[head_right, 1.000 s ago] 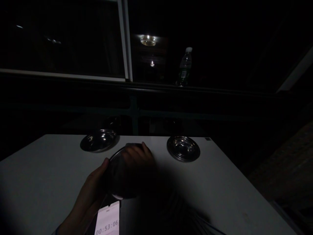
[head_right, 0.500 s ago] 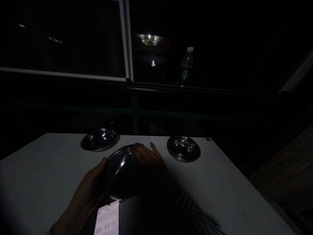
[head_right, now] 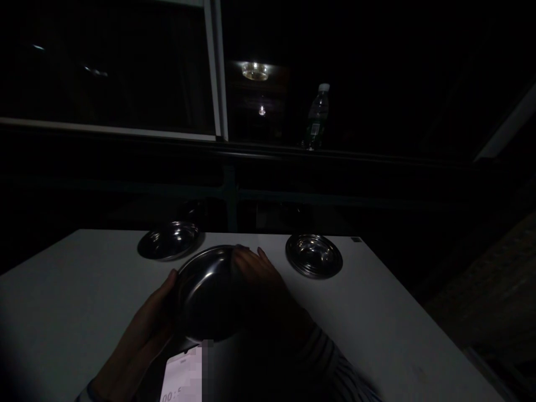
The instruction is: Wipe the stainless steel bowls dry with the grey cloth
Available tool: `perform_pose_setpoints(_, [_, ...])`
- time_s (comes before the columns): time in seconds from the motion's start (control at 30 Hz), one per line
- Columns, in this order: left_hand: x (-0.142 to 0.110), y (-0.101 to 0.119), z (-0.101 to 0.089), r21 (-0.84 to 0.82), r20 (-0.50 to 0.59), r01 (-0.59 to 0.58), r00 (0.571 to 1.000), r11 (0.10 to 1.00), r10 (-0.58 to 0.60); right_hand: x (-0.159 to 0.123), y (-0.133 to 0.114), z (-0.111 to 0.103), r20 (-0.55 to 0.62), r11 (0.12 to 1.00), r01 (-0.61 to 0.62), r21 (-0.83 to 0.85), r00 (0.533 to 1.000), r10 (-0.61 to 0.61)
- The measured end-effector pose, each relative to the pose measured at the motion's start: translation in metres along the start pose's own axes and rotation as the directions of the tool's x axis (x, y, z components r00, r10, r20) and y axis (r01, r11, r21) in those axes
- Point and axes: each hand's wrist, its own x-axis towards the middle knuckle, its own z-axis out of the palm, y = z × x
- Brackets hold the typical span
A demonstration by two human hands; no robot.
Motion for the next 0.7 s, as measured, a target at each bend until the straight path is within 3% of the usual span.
perform_pose_setpoints(0.17, [-0.003,-0.001,0.004,-0.017,0.038,0.049,0.998,0.999,-0.048,0.013,-0.009,-0.004,0.042,0.995,0.093,0.047,0.995,-0.094])
perform_pose_setpoints(0.33, [-0.005,0.003,-0.002,-0.029,0.027,0.041,0.999,0.999,-0.04,-0.004,-0.002,-0.007,0.082,0.994,-0.028,0.11,0.996,0.019])
perform_pose_setpoints(0.47, [-0.004,0.001,0.007,-0.037,0.064,0.075,0.995,0.997,-0.072,0.002,-0.004,-0.017,0.101,0.988,0.005,0.154,0.995,-0.021])
perform_pose_setpoints(0.57, [-0.003,0.002,0.009,-0.047,0.042,0.035,0.999,0.998,-0.033,0.004,-0.005,-0.022,0.128,0.982,0.017,0.189,0.991,-0.041])
perform_pose_setpoints(0.7, [-0.002,0.002,0.005,-0.022,0.018,-0.056,0.998,0.998,0.057,-0.007,-0.001,-0.017,0.074,0.971,-0.057,0.231,0.996,0.041])
